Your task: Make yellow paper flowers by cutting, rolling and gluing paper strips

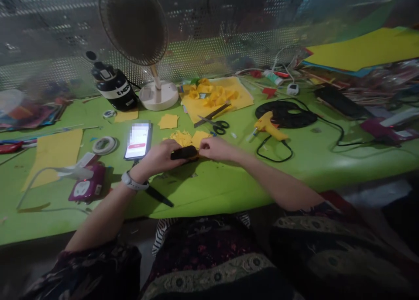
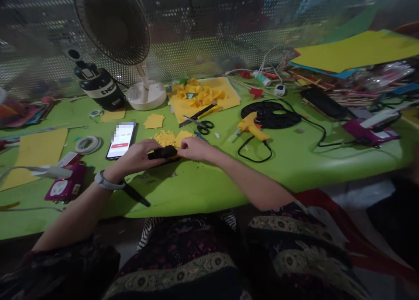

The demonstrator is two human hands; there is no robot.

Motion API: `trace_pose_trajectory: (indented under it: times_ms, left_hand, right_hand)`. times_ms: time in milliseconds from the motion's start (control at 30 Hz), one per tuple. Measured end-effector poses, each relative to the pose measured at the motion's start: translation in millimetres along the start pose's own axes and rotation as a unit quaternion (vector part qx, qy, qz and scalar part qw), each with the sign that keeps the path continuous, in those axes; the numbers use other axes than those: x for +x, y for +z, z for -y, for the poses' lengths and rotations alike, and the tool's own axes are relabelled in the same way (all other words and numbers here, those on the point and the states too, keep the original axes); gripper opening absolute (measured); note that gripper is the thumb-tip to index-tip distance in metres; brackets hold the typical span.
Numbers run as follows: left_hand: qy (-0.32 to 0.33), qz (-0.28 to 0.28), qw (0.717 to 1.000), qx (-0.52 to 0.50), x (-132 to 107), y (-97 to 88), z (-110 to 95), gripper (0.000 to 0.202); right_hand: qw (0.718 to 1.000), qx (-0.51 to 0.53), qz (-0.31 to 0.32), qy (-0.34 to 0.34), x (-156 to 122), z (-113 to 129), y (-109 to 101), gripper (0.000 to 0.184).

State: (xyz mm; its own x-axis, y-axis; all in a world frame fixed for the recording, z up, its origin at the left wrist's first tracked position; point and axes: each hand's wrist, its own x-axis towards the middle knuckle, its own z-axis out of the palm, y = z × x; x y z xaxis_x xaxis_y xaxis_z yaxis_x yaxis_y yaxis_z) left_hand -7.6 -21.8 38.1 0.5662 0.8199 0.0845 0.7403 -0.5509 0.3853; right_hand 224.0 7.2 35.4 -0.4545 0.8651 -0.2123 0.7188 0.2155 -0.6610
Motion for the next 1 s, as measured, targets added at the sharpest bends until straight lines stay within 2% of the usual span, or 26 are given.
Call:
trace_pose_trajectory:
  times_ms: [200,333,533,700,867,1000]
  left_hand:
    - [-0.009,0.004,1.000,-0.029,-0.1,0.3,-2.0,0.026]
    - [-0.021,0.005,0.999,-0.040,-2.1,0.4,-2.4,0.026]
    - [-0.028,-0.003,0.999,-0.041,-1.5,0.6,-2.9,0.032]
    - [-0.039,0.028,0.997,-0.062,0.3,-5.5,-4.8,0.034]
    - [-0.061,0.026,0.996,-0.064,0.2,-7.7,-6.7,0.035]
    - [-0.054,0.008,0.996,-0.064,-1.2,-9.7,-5.7,0.035]
  right_hand:
    - [0.998,0.033,-0.018,0.043,-1.6,-1.9,-5.2,0.016]
    - [0.994,0.093,0.030,0.049,-2.3,-1.3,-5.6,0.024]
    - [0.974,0.206,0.079,0.044,0.6,-3.1,2.1,0.018]
    - [0.969,0.214,0.116,0.045,1.1,-6.0,3.0,0.020]
    - [0.973,0.196,0.102,0.062,1.4,-5.6,4.0,0.020]
    - [0.973,0.209,0.078,0.059,-3.0,-1.6,-4.4,0.020]
